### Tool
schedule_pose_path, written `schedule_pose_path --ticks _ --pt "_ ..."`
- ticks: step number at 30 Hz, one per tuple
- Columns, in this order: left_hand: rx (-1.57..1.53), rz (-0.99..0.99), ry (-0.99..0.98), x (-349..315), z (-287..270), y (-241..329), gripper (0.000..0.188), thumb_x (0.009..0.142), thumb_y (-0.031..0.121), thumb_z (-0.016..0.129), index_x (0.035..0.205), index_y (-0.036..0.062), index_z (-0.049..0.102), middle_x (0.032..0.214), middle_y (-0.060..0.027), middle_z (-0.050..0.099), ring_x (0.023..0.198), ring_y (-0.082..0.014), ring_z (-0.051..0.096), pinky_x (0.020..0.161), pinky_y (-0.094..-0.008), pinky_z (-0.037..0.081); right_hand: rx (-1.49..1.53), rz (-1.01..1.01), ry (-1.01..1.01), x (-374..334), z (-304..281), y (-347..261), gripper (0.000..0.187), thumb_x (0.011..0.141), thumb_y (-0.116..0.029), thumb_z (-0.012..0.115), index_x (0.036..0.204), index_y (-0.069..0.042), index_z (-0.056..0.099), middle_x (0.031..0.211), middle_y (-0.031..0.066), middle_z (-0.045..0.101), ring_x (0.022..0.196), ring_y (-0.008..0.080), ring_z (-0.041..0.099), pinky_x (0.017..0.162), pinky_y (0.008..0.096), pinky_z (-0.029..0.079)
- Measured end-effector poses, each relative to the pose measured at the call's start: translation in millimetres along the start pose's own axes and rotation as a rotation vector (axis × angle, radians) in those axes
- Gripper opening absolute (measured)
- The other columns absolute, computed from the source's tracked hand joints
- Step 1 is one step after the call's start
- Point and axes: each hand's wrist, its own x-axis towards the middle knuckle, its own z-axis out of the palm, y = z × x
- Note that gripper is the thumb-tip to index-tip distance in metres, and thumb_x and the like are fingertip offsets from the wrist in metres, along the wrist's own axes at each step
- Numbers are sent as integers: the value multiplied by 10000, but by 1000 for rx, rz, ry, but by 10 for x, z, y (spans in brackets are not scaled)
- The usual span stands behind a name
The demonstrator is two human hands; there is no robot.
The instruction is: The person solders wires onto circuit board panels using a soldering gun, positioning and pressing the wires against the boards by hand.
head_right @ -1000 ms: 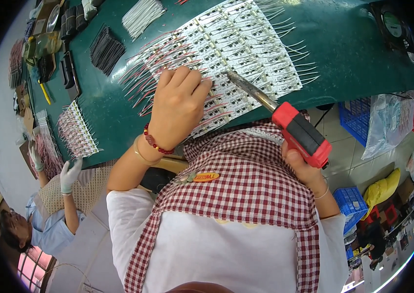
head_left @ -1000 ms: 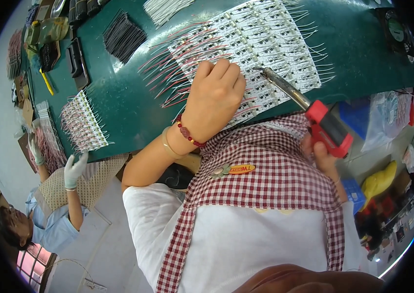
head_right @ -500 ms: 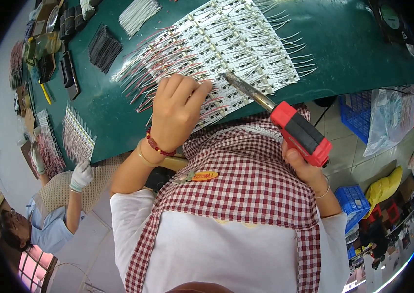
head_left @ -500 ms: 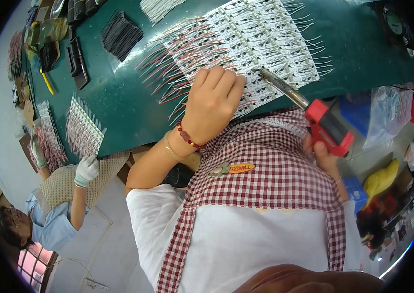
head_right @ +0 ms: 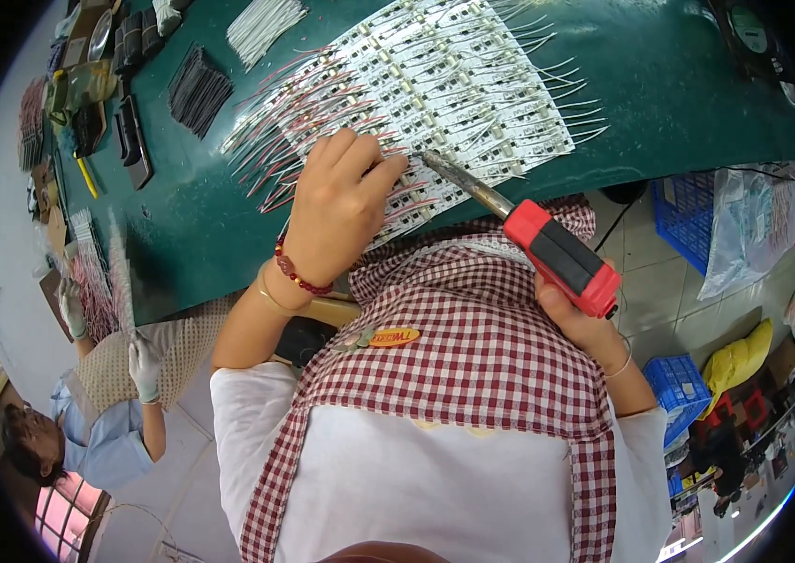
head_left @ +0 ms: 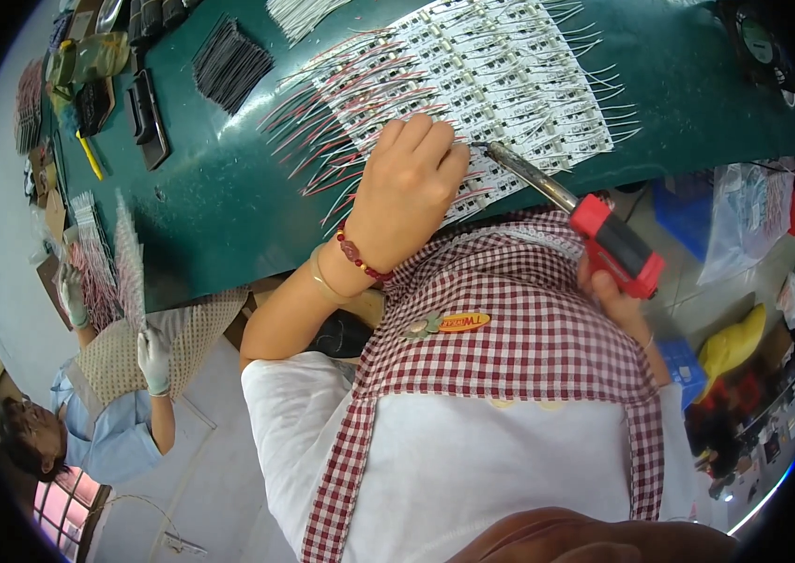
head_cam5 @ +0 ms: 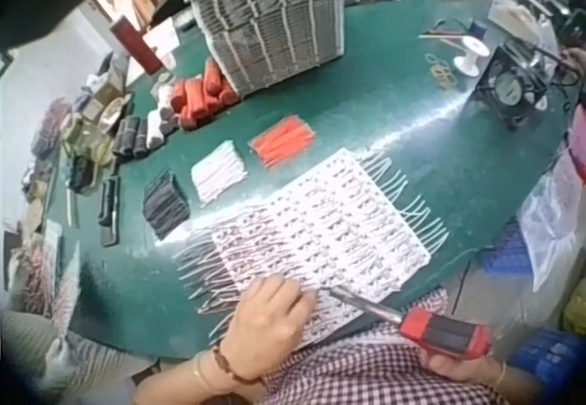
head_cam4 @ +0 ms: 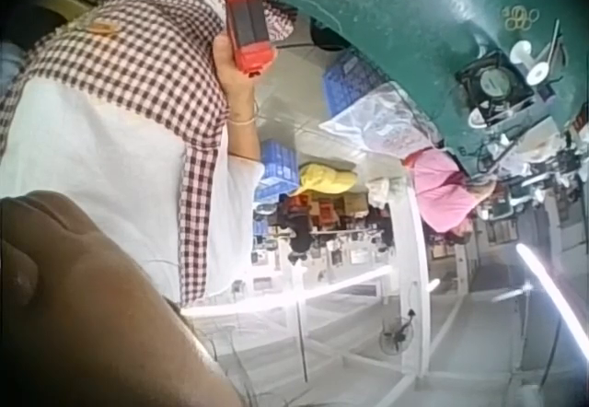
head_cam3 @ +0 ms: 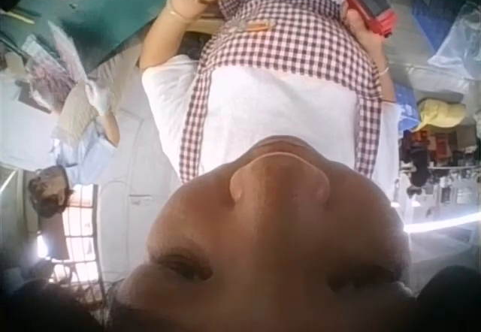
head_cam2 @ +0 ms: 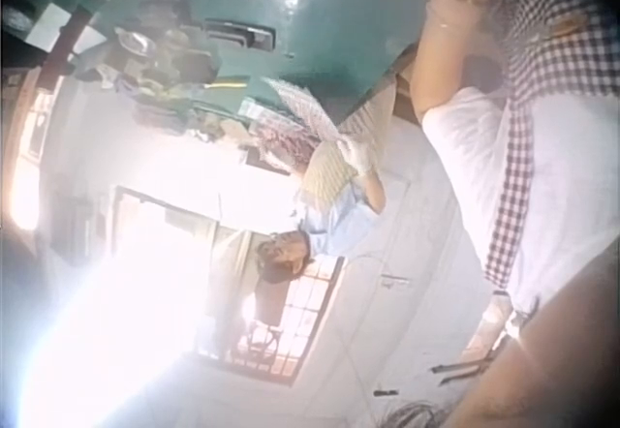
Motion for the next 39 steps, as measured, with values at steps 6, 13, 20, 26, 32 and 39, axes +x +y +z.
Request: schedule_pose_path --ticks 6,13,20,26,32,39 --pt "-53 -18 3 28 -13 -42 198 669 -13 628 853 51 667 752 -53 499 745 -227 507 659 -348 403 77 -38 64 -24 25 -51 289 886 -295 660 900 -7 643 783 34 631 715 135 591 649 290 471" --pt "-83 -32 62 -8 32 -49 218 664 -23 636 868 53 662 756 -54 500 740 -229 508 665 -347 411 137 -22 52 -2 22 -98 371 874 -381 672 868 -13 630 735 22 601 680 120 567 635 274 454" --pt "-140 -40 92 -78 83 52 252 641 -40 650 881 37 653 745 -61 479 720 -234 499 654 -349 421 141 -19 91 -77 23 -37 365 878 -378 666 916 -16 643 757 22 626 694 131 586 658 273 464" --pt "-111 -37 62 -73 73 67 257 642 -39 647 887 36 655 756 -61 478 736 -232 499 664 -346 422 -39 16 29 -143 -31 46 324 881 -353 661 987 -47 650 876 34 656 833 159 623 750 297 471" --pt "-92 -42 22 -37 28 109 256 650 -41 635 895 29 653 772 -68 481 750 -238 495 675 -349 427 -12 41 19 -179 -29 70 334 869 -362 668 972 -44 652 847 35 654 796 158 625 733 300 476" --pt "-97 -45 35 -72 54 99 245 663 -41 633 898 22 658 771 -69 485 744 -239 493 663 -345 422 81 28 36 -122 -25 5 355 862 -388 671 945 -43 657 813 32 651 774 154 627 699 294 478"
